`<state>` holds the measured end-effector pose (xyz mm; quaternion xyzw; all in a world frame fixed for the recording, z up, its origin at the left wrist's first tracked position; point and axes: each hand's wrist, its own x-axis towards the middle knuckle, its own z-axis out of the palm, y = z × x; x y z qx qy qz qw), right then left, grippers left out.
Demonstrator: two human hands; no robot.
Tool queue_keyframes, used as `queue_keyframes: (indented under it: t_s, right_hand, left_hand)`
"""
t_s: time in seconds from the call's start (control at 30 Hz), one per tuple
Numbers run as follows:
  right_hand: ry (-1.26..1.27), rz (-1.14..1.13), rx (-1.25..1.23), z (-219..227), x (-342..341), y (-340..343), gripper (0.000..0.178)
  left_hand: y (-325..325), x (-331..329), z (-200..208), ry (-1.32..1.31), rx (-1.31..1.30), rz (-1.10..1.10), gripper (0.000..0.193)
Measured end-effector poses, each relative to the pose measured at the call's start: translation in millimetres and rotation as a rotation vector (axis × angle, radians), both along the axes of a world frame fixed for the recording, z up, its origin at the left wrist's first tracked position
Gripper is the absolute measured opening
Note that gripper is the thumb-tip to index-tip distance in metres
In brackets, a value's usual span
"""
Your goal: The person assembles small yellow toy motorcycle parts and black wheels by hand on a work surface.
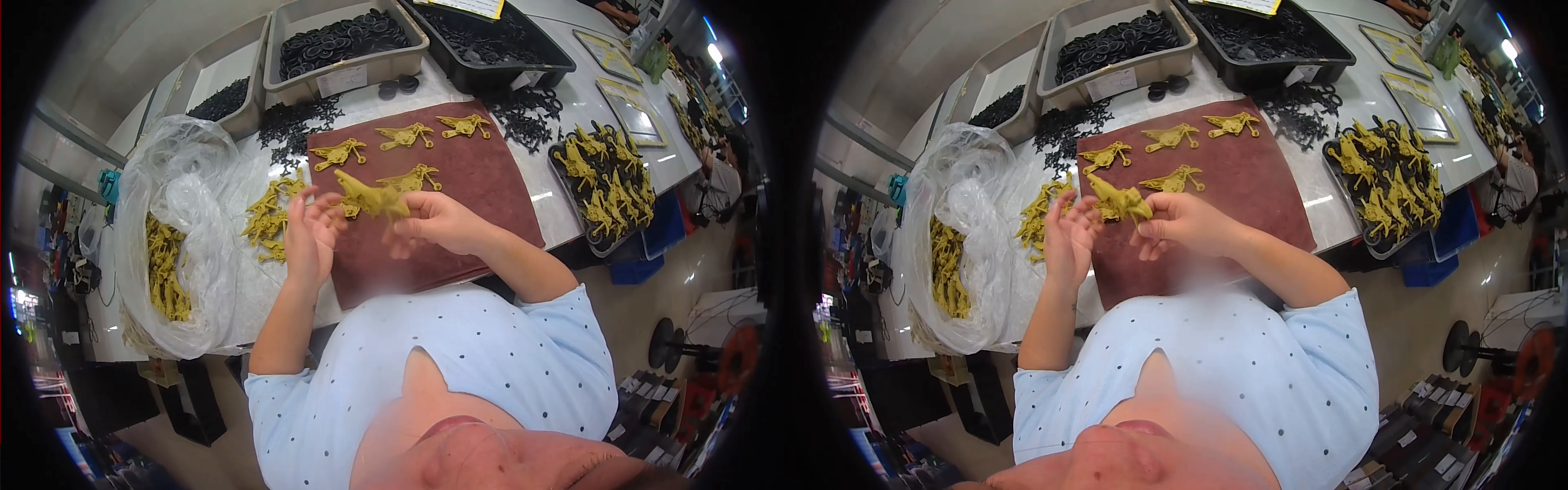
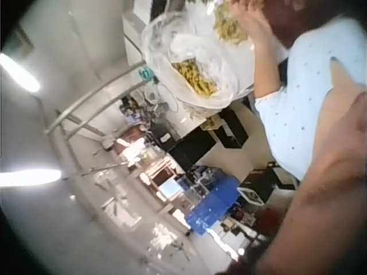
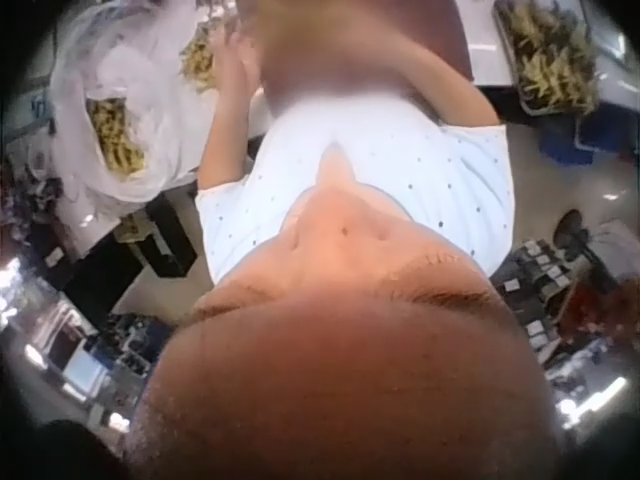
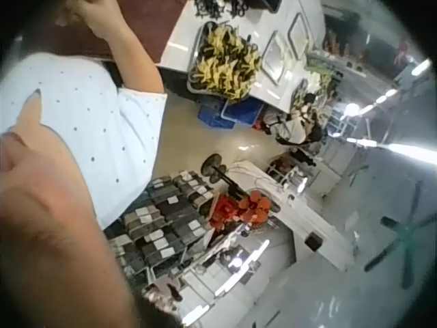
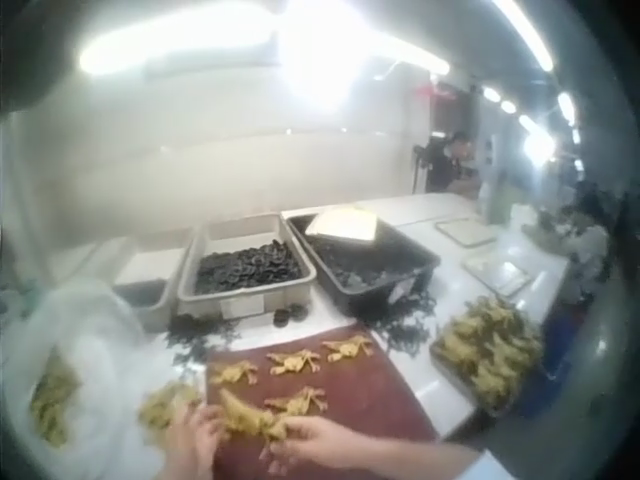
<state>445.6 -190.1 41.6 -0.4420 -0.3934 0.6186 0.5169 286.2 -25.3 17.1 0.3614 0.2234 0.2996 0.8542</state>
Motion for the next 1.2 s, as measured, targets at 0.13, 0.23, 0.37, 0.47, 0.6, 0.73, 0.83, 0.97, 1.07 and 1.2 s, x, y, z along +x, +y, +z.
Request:
queue_keyframes:
  t_s: [0.13, 0.23, 0.37, 0.47, 0.6, 0.73, 0.83, 0.97, 1.07, 1.2]
  right_hand:
    - [0.216, -0.195, -0.030, -10, -20, 4, 0.026]
    - [0.052, -0.180, 0.100, -19, -27, 4, 0.026]
    - [0.111, -0.154, 0.008, -5, -25, -13, 0.027]
    - [-0.017, -0.163, 0.032, 6, -29, -21, 0.026]
    - [-0.031, -0.231, -0.027, 7, -29, -26, 0.023]
    - [0.149, -0.741, -0.088, 1, 14, -46, 0.015]
    - [0.327, -0.802, -0.089, -3, 78, -68, 0.015]
    - [0.355, -0.784, -0.297, -34, 137, -81, 0.017]
    - [0.215, -0.737, -0.488, -44, 147, -76, 0.019]
    - [-0.278, -0.689, -0.597, -66, 162, -66, 0.023]
  left_hand:
    - [-32, 5, 25, 0.221, 1.660, 0.100, 0.068]
    - [-31, 9, 16, 0.276, 1.614, -0.085, 0.075]
    - [-34, 4, 10, 0.183, 1.356, -0.196, 0.068]
    - [-37, 6, 0, 0.094, 1.405, -0.108, 0.062]
    - [-41, 11, 1, -0.055, 1.505, 0.039, 0.053]
    - [5, 8, 8, -0.112, 0.857, 0.349, 0.045]
    - [60, -28, 11, 0.415, 1.251, 0.343, 0.046]
    - [98, -41, -16, 1.084, 1.724, 0.197, 0.051]
    - [106, -42, -27, 1.280, 1.793, 0.112, 0.053]
    - [100, -52, -24, 1.297, 1.784, 0.094, 0.056]
